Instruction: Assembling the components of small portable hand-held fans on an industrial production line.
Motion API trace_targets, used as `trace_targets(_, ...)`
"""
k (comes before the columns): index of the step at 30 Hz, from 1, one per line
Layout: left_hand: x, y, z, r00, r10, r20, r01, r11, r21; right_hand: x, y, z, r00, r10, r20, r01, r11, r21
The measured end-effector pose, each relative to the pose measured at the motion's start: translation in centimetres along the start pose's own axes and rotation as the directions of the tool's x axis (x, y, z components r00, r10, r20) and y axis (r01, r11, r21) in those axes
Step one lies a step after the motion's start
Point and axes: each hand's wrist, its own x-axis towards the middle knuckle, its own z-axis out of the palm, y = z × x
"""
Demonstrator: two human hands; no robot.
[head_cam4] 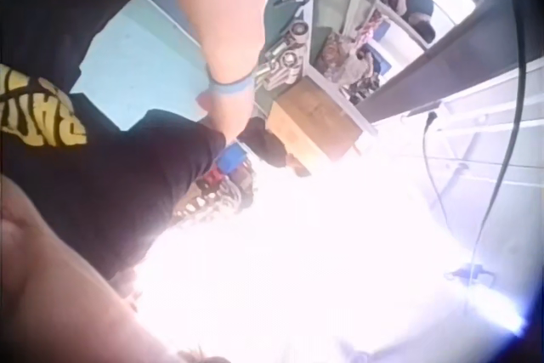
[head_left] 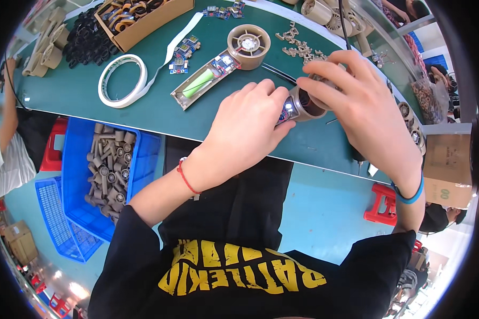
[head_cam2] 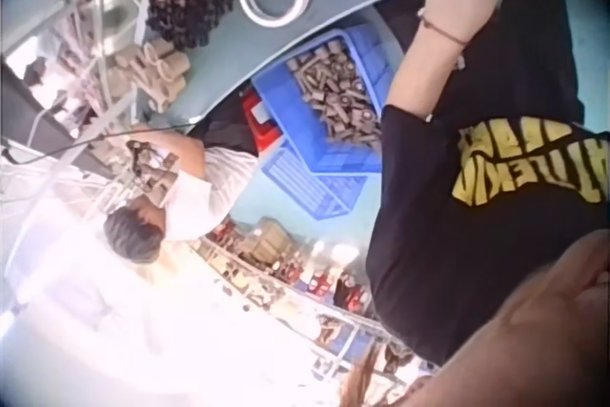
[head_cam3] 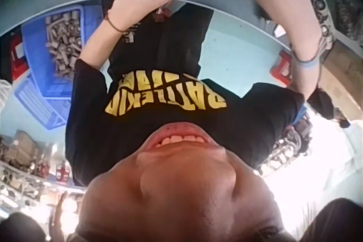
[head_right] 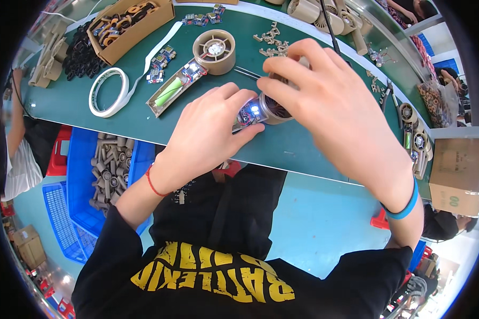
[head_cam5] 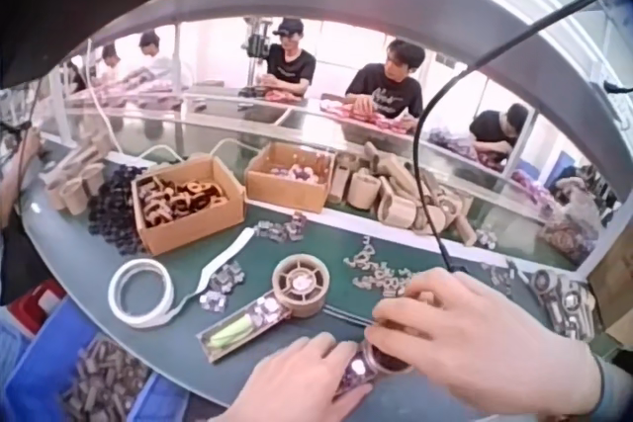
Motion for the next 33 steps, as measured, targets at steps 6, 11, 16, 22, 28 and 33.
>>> trace_targets(6,0.0,-0.1,0.2,0.999,-0.01,0.044,0.015,0.994,-0.107,-0.1,0.2,-0.2,0.998,-0.027,0.06,0.017,0.988,0.154)
trace_targets(11,0.2,-0.3,0.2,0.999,-0.034,0.043,0.041,0.982,-0.183,-0.3,0.6,-0.6,0.994,0.013,0.109,-0.036,0.976,0.215)
trace_targets(16,0.0,-0.4,0.1,0.997,-0.051,0.055,0.061,0.978,-0.198,-0.5,1.1,-0.9,0.985,0.038,0.168,-0.103,0.912,0.396)
trace_targets(22,-0.3,0.2,-0.4,0.984,-0.098,0.151,0.122,0.98,-0.157,-0.2,2.0,-0.5,0.988,0.028,0.151,-0.104,0.847,0.522)
trace_targets(28,-0.7,0.6,-1.0,0.965,-0.107,0.24,0.168,0.954,-0.247,-0.5,2.3,0.7,0.976,0.012,0.219,-0.169,0.677,0.716)
trace_targets(33,0.4,0.2,-2.7,0.903,-0.12,0.412,0.294,0.873,-0.39,-0.7,2.6,1.2,0.975,-0.006,0.222,-0.175,0.598,0.783)
